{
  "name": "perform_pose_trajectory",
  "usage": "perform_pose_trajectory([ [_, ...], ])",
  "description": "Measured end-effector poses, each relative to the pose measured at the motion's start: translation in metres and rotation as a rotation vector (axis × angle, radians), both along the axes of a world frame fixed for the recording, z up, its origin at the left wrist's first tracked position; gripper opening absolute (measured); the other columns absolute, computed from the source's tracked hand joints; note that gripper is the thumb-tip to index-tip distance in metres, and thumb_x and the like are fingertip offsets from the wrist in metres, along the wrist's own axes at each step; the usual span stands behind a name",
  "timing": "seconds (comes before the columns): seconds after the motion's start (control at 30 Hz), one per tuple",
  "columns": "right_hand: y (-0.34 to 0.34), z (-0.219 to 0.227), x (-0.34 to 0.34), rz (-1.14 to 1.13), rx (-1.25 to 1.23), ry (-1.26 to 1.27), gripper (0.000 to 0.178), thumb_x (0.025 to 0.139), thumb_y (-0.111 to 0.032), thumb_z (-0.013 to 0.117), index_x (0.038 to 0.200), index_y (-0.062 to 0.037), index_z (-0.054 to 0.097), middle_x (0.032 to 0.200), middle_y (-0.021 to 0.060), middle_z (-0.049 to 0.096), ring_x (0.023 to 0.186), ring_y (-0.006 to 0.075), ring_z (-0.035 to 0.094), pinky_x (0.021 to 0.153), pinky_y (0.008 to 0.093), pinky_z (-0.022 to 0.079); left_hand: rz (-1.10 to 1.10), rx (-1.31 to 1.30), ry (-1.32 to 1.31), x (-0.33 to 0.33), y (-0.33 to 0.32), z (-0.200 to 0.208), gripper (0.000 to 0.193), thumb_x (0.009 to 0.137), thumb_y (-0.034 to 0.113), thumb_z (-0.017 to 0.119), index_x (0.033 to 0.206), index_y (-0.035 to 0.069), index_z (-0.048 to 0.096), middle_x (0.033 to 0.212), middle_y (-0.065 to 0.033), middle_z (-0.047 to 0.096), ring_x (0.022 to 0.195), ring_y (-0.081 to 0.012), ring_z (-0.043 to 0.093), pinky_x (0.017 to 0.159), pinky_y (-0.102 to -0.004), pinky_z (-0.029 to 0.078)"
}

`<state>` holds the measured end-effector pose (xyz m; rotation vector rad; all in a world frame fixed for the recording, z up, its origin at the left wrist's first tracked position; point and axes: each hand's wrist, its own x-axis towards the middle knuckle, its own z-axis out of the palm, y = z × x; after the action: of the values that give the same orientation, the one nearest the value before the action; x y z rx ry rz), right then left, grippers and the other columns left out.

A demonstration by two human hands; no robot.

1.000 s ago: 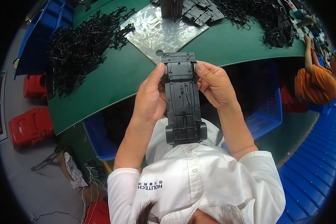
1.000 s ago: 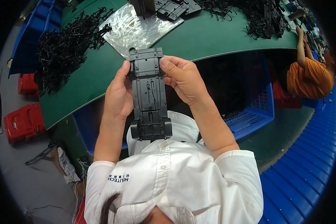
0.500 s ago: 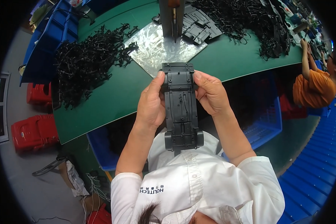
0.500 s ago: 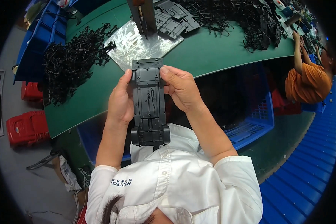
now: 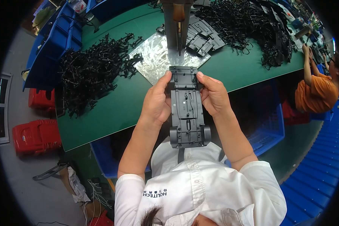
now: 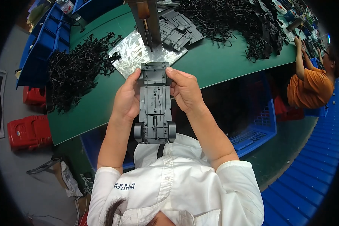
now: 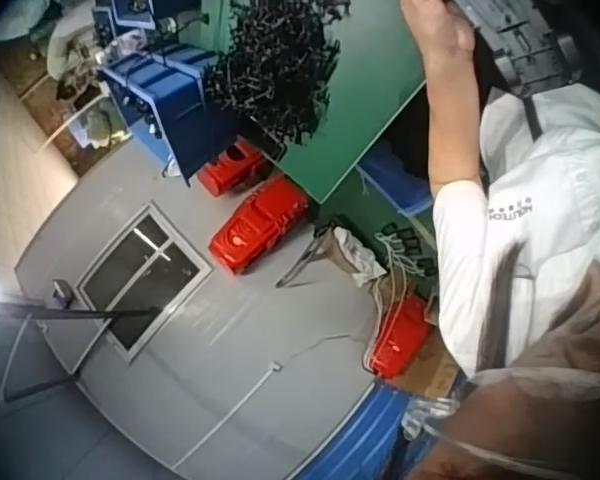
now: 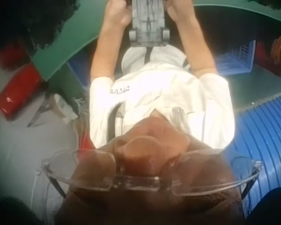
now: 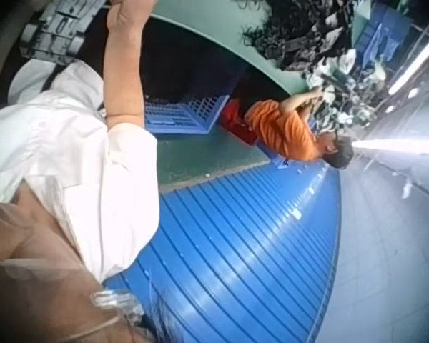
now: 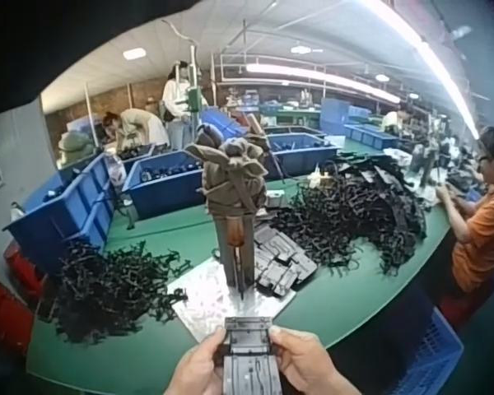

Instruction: Assembling plastic components onto a toy car chassis using an assembly machine in a factory environment.

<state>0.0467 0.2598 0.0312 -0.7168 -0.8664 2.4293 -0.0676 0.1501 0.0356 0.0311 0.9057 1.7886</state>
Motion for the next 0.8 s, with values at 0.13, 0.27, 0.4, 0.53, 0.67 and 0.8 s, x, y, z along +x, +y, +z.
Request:
perform_pose_trajectory([
  [0.13, 0.009, 0.001, -0.003, -0.010, 0.006, 0.006, 0.021, 0.088, -0.017, 0.055, 0.092, 0.0035, 0.060, 0.083, 0.0070, 0.063, 0.069, 0.0109, 0.060, 0.059, 0.0230, 0.050, -0.032, 0.008, -0.048, -0.006, 0.011, 0.001, 0.032, 0.092, 0.026, 0.048, 0.107, -0.002, 0.055, 0.102, -0.0107, 0.061, 0.090, -0.0179, 0.060, 0.081, -0.0312, 0.049],
  [0.27, 0.016, 0.000, -0.007, -0.033, -0.012, 0.002, 0.020, 0.088, -0.016, 0.056, 0.090, 0.0028, 0.061, 0.081, 0.0068, 0.063, 0.068, 0.0107, 0.059, 0.058, 0.0224, 0.049, -0.052, 0.018, -0.052, -0.010, 0.019, 0.005, 0.031, 0.093, 0.025, 0.047, 0.108, -0.001, 0.054, 0.103, -0.0108, 0.060, 0.092, -0.0180, 0.059, 0.082, -0.0314, 0.049],
  [0.4, 0.021, 0.000, -0.011, -0.062, -0.028, 0.007, 0.018, 0.088, -0.014, 0.056, 0.090, 0.0026, 0.061, 0.082, 0.0068, 0.063, 0.068, 0.0103, 0.059, 0.058, 0.0220, 0.049, -0.018, -0.024, -0.065, -0.013, 0.025, 0.007, 0.030, 0.092, 0.024, 0.048, 0.107, -0.001, 0.054, 0.103, -0.0106, 0.060, 0.093, -0.0181, 0.059, 0.083, -0.0321, 0.049],
  [0.53, 0.026, 0.000, -0.014, -0.077, -0.038, 0.003, 0.017, 0.088, -0.014, 0.055, 0.090, 0.0023, 0.061, 0.083, 0.0066, 0.063, 0.068, 0.0103, 0.059, 0.058, 0.0221, 0.049, -0.023, -0.047, -0.063, -0.016, 0.031, 0.009, 0.029, 0.092, 0.025, 0.049, 0.106, 0.000, 0.054, 0.101, -0.0103, 0.059, 0.091, -0.0181, 0.059, 0.082, -0.0321, 0.050],
  [0.67, 0.029, 0.001, -0.015, -0.084, -0.061, 0.024, 0.013, 0.086, -0.010, 0.057, 0.090, 0.0016, 0.061, 0.085, 0.0075, 0.063, 0.072, 0.0119, 0.061, 0.063, 0.0234, 0.052, -0.019, -0.073, -0.044, -0.018, 0.034, 0.006, 0.033, 0.091, 0.028, 0.050, 0.110, 0.001, 0.053, 0.102, -0.0115, 0.060, 0.093, -0.0208, 0.058, 0.083, -0.0342, 0.048],
  [0.8, 0.032, 0.005, -0.017, -0.085, -0.092, 0.056, 0.007, 0.084, -0.005, 0.059, 0.087, 0.0005, 0.061, 0.085, 0.0077, 0.064, 0.075, 0.0130, 0.062, 0.067, 0.0235, 0.053, -0.025, -0.025, -0.081, -0.021, 0.037, 0.006, 0.029, 0.091, 0.025, 0.050, 0.105, 0.000, 0.054, 0.100, -0.0103, 0.059, 0.089, -0.0176, 0.060, 0.080, -0.0312, 0.051],
])
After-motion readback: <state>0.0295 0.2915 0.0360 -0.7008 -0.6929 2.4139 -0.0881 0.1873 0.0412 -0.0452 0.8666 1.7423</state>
